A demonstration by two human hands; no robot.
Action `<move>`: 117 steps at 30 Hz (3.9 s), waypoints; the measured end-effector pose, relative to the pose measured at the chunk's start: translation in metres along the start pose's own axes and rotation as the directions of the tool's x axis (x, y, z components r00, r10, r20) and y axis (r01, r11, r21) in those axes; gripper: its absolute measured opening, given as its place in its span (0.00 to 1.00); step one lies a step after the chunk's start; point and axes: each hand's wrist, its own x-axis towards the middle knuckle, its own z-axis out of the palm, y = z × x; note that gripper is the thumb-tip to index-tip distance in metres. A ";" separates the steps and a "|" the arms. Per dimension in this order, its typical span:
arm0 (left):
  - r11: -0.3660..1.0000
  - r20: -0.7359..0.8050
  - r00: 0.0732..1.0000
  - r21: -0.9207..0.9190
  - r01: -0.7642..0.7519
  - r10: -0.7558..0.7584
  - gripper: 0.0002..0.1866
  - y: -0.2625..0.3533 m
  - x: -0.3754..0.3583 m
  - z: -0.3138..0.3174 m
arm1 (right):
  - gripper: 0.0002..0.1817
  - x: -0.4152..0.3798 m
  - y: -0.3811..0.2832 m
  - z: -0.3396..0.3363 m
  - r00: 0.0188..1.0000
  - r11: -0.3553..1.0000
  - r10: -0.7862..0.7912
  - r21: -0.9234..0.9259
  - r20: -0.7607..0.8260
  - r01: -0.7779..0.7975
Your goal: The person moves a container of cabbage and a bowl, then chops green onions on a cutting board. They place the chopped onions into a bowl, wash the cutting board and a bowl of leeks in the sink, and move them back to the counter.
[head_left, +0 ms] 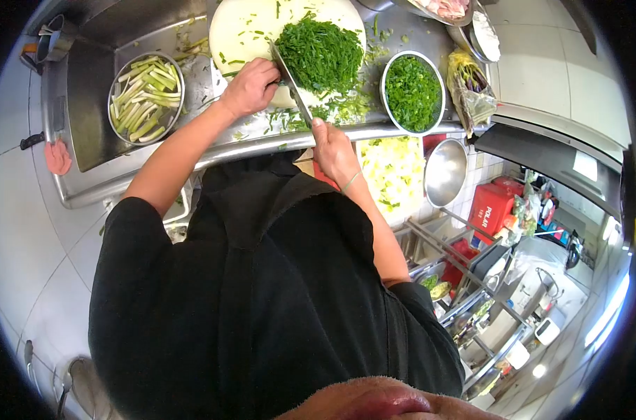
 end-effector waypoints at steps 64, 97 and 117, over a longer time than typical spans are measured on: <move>0.997 -0.097 0.993 -0.037 -0.073 0.069 0.06 -0.014 -0.026 -0.019 | 0.32 0.019 0.001 0.035 0.994 0.994 -0.101 -0.051 -0.029 0.099; 0.999 -0.067 0.997 -0.035 -0.036 0.034 0.07 -0.023 -0.035 -0.029 | 0.31 0.012 -0.017 0.030 0.996 0.995 -0.094 -0.039 0.010 0.094; 0.995 -0.117 0.990 0.053 0.088 -0.082 0.07 -0.012 -0.046 -0.028 | 0.33 0.011 0.010 0.040 0.990 0.989 -0.137 -0.050 0.013 0.137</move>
